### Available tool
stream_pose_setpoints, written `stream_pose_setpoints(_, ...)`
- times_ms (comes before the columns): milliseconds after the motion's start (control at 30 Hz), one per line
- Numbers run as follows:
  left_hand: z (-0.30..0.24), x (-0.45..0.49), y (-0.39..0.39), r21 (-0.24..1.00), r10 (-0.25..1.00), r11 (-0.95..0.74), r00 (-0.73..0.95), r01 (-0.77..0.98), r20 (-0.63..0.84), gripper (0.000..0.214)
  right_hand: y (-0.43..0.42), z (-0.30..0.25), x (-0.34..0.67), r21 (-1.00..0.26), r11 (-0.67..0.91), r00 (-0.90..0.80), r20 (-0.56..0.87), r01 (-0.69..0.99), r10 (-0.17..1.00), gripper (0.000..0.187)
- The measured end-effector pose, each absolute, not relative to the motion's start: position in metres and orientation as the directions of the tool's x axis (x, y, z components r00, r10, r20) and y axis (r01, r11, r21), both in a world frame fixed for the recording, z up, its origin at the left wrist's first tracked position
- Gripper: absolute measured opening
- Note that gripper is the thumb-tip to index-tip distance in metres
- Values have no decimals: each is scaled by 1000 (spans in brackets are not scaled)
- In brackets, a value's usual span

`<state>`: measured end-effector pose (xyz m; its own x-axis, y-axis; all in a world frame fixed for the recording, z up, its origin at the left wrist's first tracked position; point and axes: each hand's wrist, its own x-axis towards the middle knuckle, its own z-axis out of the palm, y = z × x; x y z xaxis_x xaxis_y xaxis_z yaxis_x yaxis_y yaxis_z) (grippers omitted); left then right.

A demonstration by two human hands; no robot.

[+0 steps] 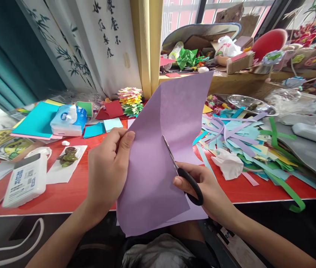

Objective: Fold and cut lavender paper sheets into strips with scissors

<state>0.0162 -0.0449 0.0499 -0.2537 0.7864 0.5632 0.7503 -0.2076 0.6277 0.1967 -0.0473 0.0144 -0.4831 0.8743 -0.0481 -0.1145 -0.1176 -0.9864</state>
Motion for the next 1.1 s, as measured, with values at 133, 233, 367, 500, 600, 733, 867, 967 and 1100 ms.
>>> stream_pose_setpoints(133,52,16,-45,629,788,-209,-252,749,562,21,-48,16,196,-978,-142,-491,-50,-152,870,23)
stream_pose_setpoints(233,54,17,-47,634,796,-209,-247,745,552,21,-49,17,197,-974,-155,-495,-54,-164,867,23)
stream_pose_setpoints(367,56,18,-48,633,801,-196,-249,749,544,23,-50,18,197,-972,-149,-485,-43,-183,874,19)
stream_pose_setpoints(500,60,21,-51,624,822,-164,-244,764,514,25,-51,19,198,-968,-151,-479,-39,-199,877,19)
stream_pose_setpoints(600,64,23,-53,615,842,-131,-240,778,483,26,-51,20,198,-965,-133,-475,-11,-225,880,17)
stream_pose_setpoints(733,69,23,-54,618,851,-119,-240,777,467,29,-50,22,197,-966,-124,-477,0,-228,879,18)
stream_pose_setpoints(867,72,22,-52,616,870,-117,-219,779,442,30,-50,22,196,-968,-115,-474,4,-221,881,23)
stream_pose_setpoints(967,74,22,-52,613,872,-112,-218,782,438,31,-49,23,196,-971,-103,-464,9,-216,886,24)
stream_pose_setpoints(1100,75,23,-52,612,869,-102,-229,784,439,31,-49,23,196,-972,-84,-462,28,-221,886,24)
